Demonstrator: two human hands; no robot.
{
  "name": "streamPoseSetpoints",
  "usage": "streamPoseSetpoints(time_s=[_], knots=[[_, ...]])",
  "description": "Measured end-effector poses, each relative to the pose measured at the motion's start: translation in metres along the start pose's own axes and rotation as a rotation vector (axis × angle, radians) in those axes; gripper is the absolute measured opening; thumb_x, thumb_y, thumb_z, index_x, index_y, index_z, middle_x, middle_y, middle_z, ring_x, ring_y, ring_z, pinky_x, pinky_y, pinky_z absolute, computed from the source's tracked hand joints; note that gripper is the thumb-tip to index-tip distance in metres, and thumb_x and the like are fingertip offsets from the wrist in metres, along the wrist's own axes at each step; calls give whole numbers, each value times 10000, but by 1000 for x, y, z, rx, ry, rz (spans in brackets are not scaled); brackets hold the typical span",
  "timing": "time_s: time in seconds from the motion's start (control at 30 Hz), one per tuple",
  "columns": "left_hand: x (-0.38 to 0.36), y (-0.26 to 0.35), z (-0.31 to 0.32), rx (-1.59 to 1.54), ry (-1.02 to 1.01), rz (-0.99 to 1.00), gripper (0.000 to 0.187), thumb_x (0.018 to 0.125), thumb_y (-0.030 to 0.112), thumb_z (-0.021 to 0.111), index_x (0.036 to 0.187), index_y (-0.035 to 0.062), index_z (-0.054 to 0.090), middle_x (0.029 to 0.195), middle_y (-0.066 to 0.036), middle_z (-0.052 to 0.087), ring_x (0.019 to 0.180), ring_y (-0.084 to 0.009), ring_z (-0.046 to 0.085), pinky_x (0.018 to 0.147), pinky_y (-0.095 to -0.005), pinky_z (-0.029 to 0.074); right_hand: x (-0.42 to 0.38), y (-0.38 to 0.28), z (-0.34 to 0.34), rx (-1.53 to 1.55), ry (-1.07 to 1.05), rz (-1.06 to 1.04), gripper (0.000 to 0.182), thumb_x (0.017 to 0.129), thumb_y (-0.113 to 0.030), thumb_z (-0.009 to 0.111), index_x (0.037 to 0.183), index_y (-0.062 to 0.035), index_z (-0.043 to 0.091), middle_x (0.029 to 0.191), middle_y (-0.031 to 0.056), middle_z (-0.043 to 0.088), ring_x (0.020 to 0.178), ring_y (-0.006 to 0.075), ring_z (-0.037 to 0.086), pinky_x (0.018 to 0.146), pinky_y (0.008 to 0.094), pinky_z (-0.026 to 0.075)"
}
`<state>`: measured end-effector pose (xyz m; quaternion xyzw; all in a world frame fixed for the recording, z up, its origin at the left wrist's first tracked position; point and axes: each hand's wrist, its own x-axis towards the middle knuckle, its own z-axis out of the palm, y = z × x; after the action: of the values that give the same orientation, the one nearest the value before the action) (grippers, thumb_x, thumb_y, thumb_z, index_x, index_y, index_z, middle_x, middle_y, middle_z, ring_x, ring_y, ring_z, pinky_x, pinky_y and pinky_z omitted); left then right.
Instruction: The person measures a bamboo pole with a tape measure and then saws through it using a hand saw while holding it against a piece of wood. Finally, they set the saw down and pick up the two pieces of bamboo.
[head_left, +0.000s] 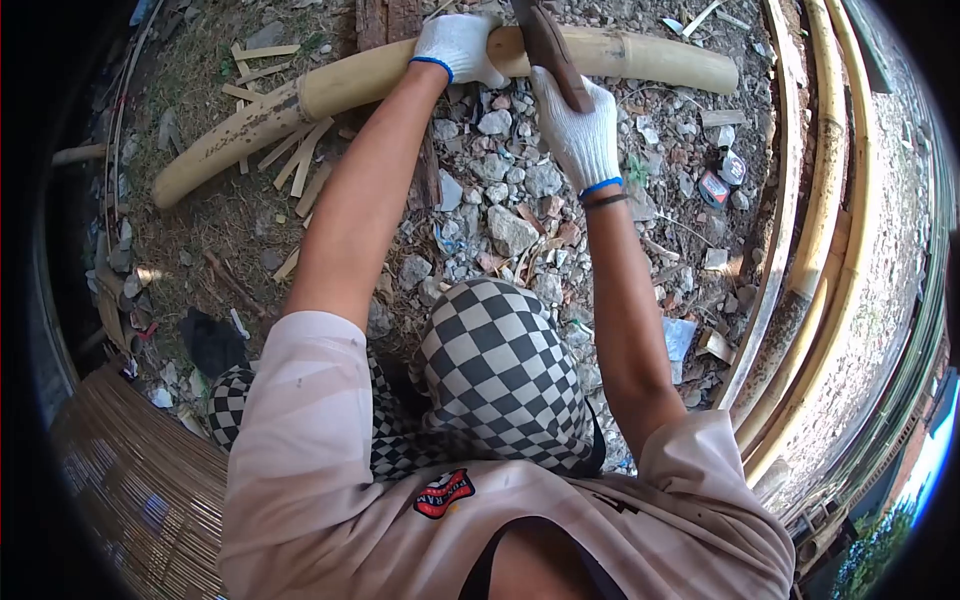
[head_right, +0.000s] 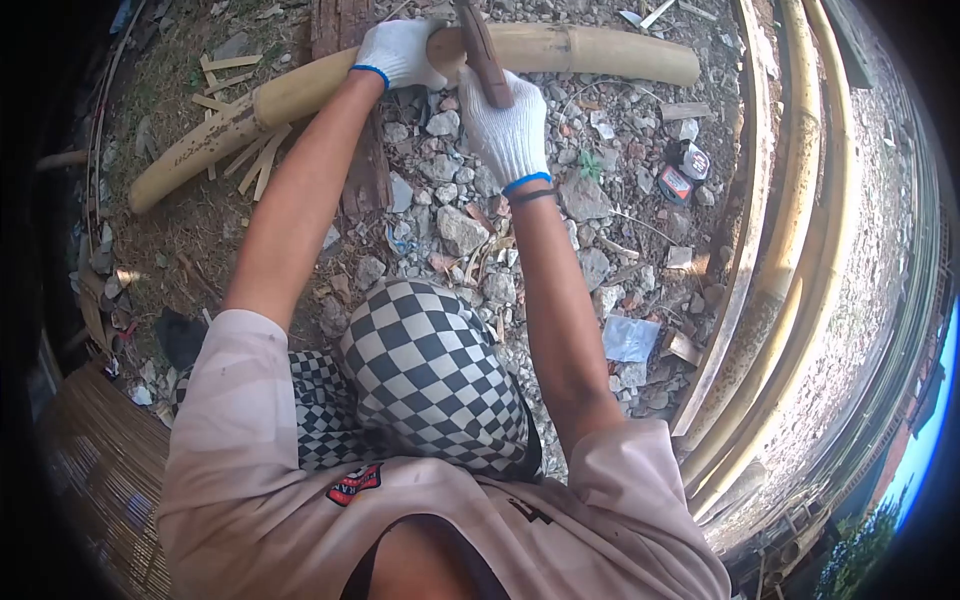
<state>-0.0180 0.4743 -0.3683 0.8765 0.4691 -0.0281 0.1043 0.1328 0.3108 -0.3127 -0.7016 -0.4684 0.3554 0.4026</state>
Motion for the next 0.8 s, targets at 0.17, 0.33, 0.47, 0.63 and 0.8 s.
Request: streamPoseSetpoints(time_s=[0.17, 0.33, 0.47, 0.63, 0.8], knots=[[-34, 12, 8, 4, 48, 117, 812, 563, 423, 957, 1310, 210, 721, 1166, -107, 786, 1099, -321, 756, 975, -483, 598, -72, 4, 24, 68, 128, 73, 244, 1042, -249, 714, 1051, -6, 739, 800, 177, 742, 721, 279, 749, 693, 395, 557], [-25, 7, 21, -42, 298, 136, 741, 605, 321, 941, 1287, 165, 697, 1157, -101, 755, 1067, -305, 738, 951, -453, 563, -79, 53, 57, -159, 257, -199, 136, 1003, -171, 725, 1046, -42, 721, 808, 197, 709, 710, 417, 700, 662, 426, 568], [-30, 0, 45, 45, 529, 47, 634, 692, 241, 895, 1280, 179, 666, 1096, -55, 704, 1015, -297, 689, 888, -469, 489, -56, 39, 34, -75, 149, -161, 175, 1005, -195, 738, 1046, -25, 741, 811, 178, 728, 717, 331, 728, 672, 386, 567], [-26, 0, 43, 197, 469, -127, 531, 760, 319, 854, 1224, 157, 652, 1057, -60, 682, 964, -303, 688, 836, -488, 475, 2, -36, 11, 42, -42, 9, 319, 1025, -330, 731, 1091, -19, 769, 824, 163, 754, 716, 280, 737, 697, 374, 563], [-25, -14, 31, 49, 363, -36, 527, 734, 315, 833, 1195, 127, 663, 1046, -127, 745, 953, -355, 748, 851, -510, 534, 0, -44, 27, -60, 98, -84, 301, 1030, -322, 729, 1061, -24, 764, 792, 172, 736, 721, 335, 741, 705, 376, 566]])
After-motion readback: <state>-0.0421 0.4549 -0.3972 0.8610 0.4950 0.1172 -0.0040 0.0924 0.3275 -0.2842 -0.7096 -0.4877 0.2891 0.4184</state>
